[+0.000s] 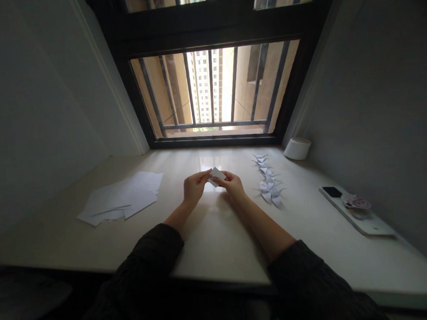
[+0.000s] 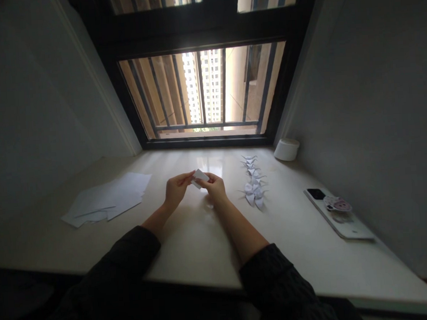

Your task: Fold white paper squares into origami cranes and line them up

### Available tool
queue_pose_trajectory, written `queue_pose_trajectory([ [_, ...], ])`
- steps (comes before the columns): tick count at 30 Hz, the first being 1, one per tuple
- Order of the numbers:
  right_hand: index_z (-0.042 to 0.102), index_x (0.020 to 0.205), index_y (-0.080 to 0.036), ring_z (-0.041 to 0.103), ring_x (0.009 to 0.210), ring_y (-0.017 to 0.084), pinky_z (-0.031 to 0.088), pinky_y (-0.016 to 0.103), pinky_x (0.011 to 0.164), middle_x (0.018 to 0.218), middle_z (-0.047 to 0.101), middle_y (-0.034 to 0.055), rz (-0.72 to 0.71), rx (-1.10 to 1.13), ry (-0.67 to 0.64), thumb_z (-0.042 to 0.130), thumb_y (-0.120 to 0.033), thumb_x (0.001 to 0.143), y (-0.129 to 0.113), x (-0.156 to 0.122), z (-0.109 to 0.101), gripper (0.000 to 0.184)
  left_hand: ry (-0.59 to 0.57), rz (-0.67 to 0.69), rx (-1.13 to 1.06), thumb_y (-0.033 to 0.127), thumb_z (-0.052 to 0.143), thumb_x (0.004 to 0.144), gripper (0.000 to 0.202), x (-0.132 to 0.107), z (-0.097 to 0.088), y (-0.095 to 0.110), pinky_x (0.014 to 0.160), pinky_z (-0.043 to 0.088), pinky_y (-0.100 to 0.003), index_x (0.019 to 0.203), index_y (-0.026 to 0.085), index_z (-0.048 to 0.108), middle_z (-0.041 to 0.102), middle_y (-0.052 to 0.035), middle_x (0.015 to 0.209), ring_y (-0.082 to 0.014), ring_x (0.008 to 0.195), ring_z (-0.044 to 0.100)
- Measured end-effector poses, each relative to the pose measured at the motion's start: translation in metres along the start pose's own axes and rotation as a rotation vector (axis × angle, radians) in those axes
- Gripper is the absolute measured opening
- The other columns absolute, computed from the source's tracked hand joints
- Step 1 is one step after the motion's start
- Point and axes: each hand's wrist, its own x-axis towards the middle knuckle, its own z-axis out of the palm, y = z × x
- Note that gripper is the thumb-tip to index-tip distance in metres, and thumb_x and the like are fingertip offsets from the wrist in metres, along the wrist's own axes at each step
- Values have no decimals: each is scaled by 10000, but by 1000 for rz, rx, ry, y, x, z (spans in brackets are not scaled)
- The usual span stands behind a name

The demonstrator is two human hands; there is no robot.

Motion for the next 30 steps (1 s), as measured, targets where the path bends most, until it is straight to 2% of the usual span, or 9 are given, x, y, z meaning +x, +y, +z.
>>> queue_pose_trajectory([
  [4,691,842,-156,632,676,192,490,310,637,737,699,40,2,-12,10,781,-444,481,-2,-1,0,470,16,-26,22,376,640,749,286,0,-1,4,708,532,-300,983,226,708,724,-31,907,-191,791,671],
  [12,716,836,-155,610,605,150,453,259,563,693,703,39,29,-50,2,792,-367,496,-3,2,-7,407,9,-31,95,336,624,766,231,3,-7,6,692,529,-297,947,229,720,729,-20,801,-179,712,673],
  [18,715,937,-176,644,634,172,477,279,590,700,714,44,8,-69,-65,732,-438,566,-3,5,-12,455,18,-36,87,360,622,759,258,6,-12,3,689,536,-303,949,216,720,729,-28,805,-184,712,672],
  [24,709,962,-197,638,647,163,485,287,604,759,720,33,-9,-47,-127,720,-453,560,-5,8,-12,476,30,-56,29,368,623,751,267,7,-10,-3,695,542,-314,941,208,721,727,-39,834,-191,736,671],
  [27,699,978,-188,635,630,164,493,300,609,730,717,33,-27,-73,-84,713,-476,572,-5,6,-11,498,9,-70,-28,372,625,748,300,7,-9,-7,699,543,-315,972,190,710,725,-51,847,-187,735,671],
  [30,682,994,-173,638,639,178,501,313,618,703,714,46,-58,-103,19,710,-482,590,-5,5,-12,510,-57,-100,-97,371,649,732,394,8,-7,-10,691,541,-313,1068,165,667,723,-60,793,-179,699,670],
])
